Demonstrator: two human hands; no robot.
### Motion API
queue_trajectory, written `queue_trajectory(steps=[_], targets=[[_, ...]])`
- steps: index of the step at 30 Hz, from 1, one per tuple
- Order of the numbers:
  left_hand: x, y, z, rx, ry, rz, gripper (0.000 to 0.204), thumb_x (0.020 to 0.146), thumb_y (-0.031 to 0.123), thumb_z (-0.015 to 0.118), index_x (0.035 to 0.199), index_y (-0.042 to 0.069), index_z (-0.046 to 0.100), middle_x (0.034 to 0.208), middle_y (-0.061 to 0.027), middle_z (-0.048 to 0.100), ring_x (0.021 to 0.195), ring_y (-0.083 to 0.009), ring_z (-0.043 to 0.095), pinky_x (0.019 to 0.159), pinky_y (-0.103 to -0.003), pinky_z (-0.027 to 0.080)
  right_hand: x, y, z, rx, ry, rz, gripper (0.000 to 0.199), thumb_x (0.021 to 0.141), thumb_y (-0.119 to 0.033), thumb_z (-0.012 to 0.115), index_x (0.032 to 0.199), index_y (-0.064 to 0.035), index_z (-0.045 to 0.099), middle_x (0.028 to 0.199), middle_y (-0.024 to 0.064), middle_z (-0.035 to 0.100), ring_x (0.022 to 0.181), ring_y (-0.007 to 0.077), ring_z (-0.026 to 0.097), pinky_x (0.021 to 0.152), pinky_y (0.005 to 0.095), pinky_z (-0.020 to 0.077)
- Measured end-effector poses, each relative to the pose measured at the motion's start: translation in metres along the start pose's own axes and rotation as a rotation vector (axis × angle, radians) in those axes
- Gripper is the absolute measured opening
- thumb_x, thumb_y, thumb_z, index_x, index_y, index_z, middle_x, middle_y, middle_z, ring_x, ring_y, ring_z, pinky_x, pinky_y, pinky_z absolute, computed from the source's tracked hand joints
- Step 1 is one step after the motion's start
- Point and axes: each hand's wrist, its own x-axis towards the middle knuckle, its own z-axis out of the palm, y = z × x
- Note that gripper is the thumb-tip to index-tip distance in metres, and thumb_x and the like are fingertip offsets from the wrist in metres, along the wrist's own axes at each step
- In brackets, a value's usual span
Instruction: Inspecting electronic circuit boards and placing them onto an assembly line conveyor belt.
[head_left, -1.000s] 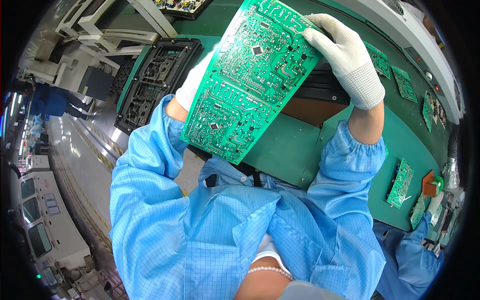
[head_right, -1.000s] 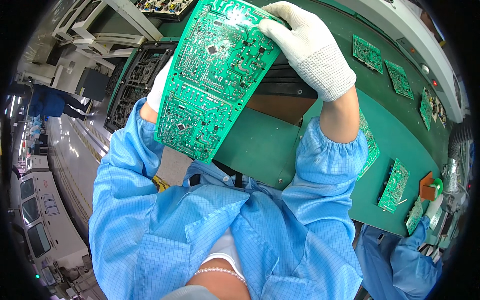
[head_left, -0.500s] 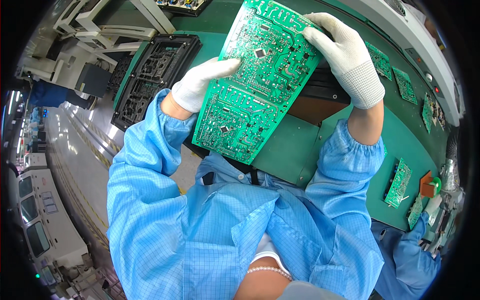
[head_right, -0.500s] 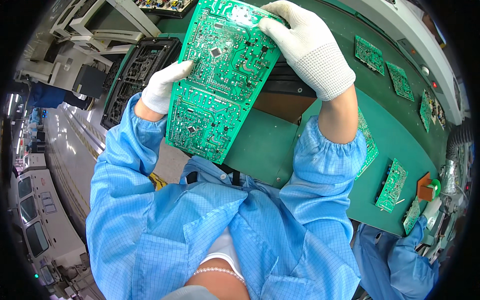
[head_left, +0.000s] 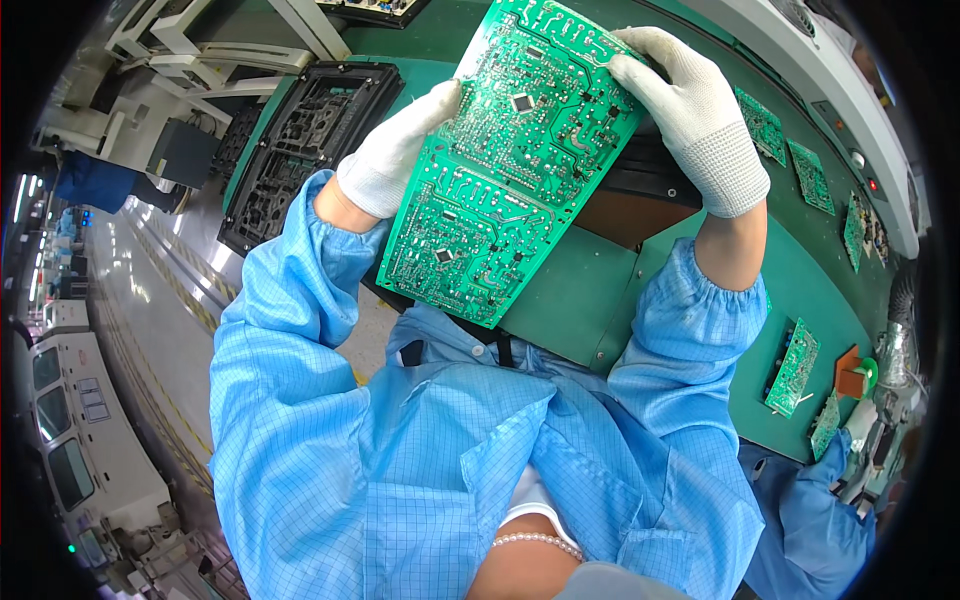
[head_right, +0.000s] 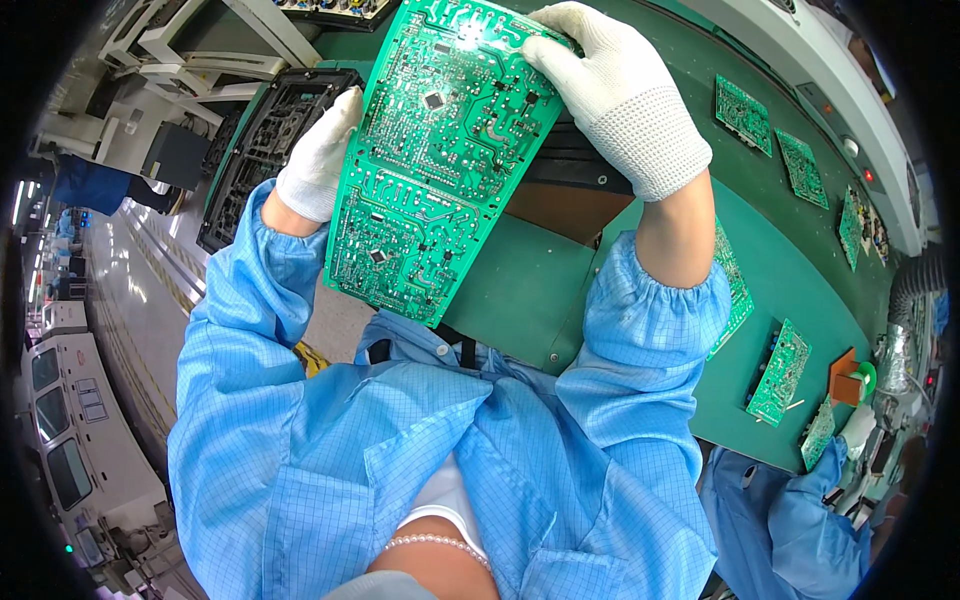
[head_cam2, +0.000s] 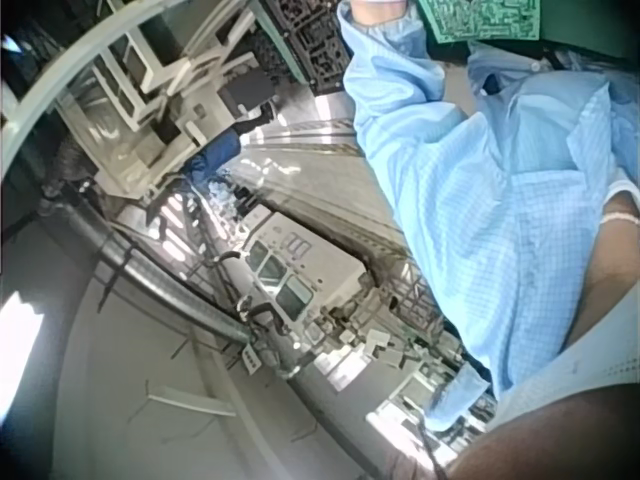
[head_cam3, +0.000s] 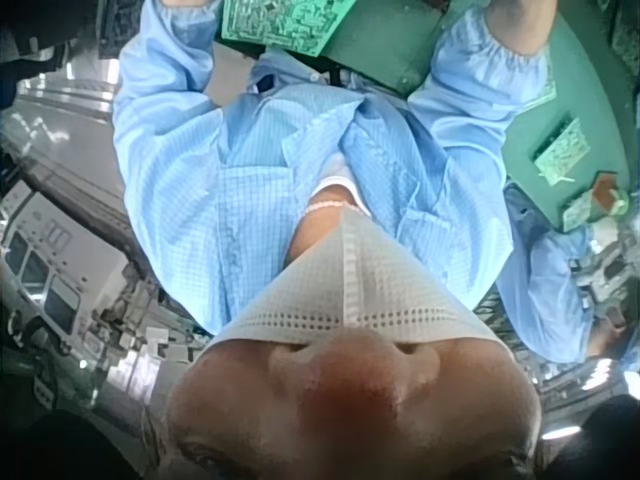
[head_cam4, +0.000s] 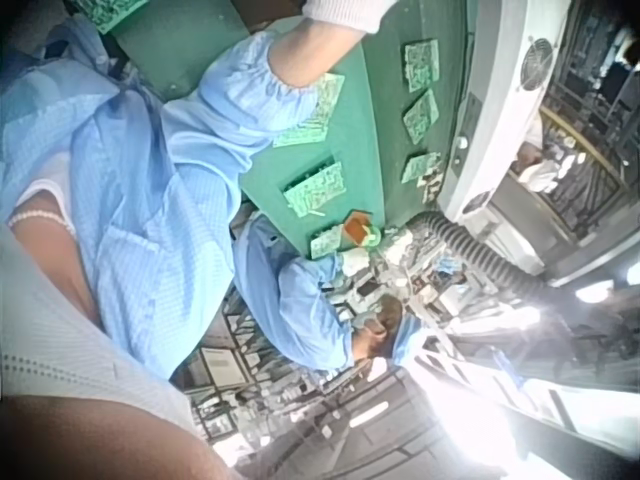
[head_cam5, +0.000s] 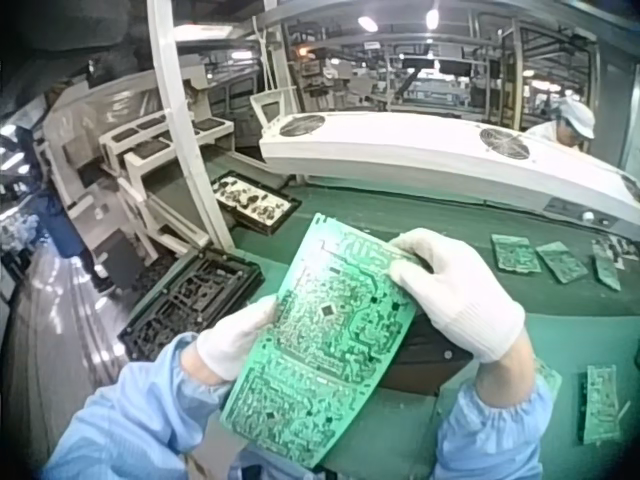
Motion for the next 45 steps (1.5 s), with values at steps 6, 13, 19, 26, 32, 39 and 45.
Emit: queue_trajectory(steps=[6,13,19,26,32,39,45], targets=[[0.0,0.004,0.012,0.163,0.188,-0.133,0.05,0.1,0.029,0.055,0.14,0.0,0.049,0.132,-0.0127,0.061,0.114,-0.0224,0.063,0.1,-0.037,0.049,-0.001,0.005,-0.001,0.024,0.001,0.013,0.038,0.096,-0.024,0.061,0.121,0.0048,0.062,0.105,0.0113,0.069,0.099,0.0157,0.063,0.093,0.0288,0.0477],[-0.002,0.006,0.015,0.136,0.169,-0.166,0.048,0.098,0.026,0.058,0.137,-0.002,0.052,0.129,-0.0145,0.063,0.112,-0.023,0.064,0.098,-0.036,0.05,-0.001,-0.003,0.0,-0.033,-0.007,0.062,0.039,0.096,-0.026,0.061,0.121,0.0038,0.063,0.105,0.0113,0.069,0.099,0.0156,0.063,0.092,0.0287,0.0482],[-0.002,0.006,0.015,0.136,0.206,-0.177,0.048,0.098,0.026,0.058,0.137,-0.002,0.051,0.13,-0.0147,0.063,0.113,-0.0236,0.064,0.099,-0.037,0.05,-0.001,-0.005,0.0,-0.02,-0.02,0.048,0.038,0.096,-0.026,0.061,0.12,0.0038,0.063,0.104,0.0109,0.069,0.099,0.0156,0.064,0.091,0.0288,0.0484],[-0.002,0.006,0.016,0.158,0.203,-0.169,0.049,0.098,0.026,0.059,0.137,-0.002,0.051,0.129,-0.0142,0.063,0.113,-0.023,0.064,0.098,-0.036,0.05,-0.005,-0.023,0.0,-0.003,0.032,0.054,0.029,0.089,-0.017,0.059,0.106,0.0062,0.064,0.094,0.0214,0.069,0.087,0.0287,0.067,0.08,0.0343,0.0506],[-0.002,0.007,0.014,0.199,0.225,-0.164,0.048,0.098,0.029,0.059,0.135,-0.002,0.053,0.126,-0.0133,0.064,0.11,-0.0221,0.065,0.097,-0.036,0.05,-0.005,-0.022,-0.001,-0.045,0.035,0.037,0.031,0.089,-0.019,0.06,0.106,0.0062,0.065,0.094,0.0218,0.069,0.088,0.0299,0.067,0.08,0.035,0.0507],[0.0,0.006,0.011,0.134,0.213,-0.166,0.047,0.099,0.028,0.058,0.135,-0.002,0.054,0.128,-0.013,0.064,0.111,-0.022,0.065,0.098,-0.036,0.051,-0.002,-0.007,0.001,-0.026,0.035,0.017,0.032,0.092,-0.021,0.061,0.111,0.0044,0.065,0.097,0.0154,0.069,0.091,0.0219,0.065,0.084,0.0313,0.0498],[0.001,0.005,0.013,0.072,0.212,-0.148,0.047,0.1,0.028,0.056,0.137,0.001,0.052,0.129,-0.0127,0.063,0.111,-0.0219,0.065,0.099,-0.036,0.05,-0.001,-0.002,0.001,-0.019,-0.019,0.06,0.037,0.096,-0.025,0.061,0.12,0.0028,0.063,0.103,0.0102,0.069,0.098,0.0151,0.063,0.091,0.0285,0.0484]])
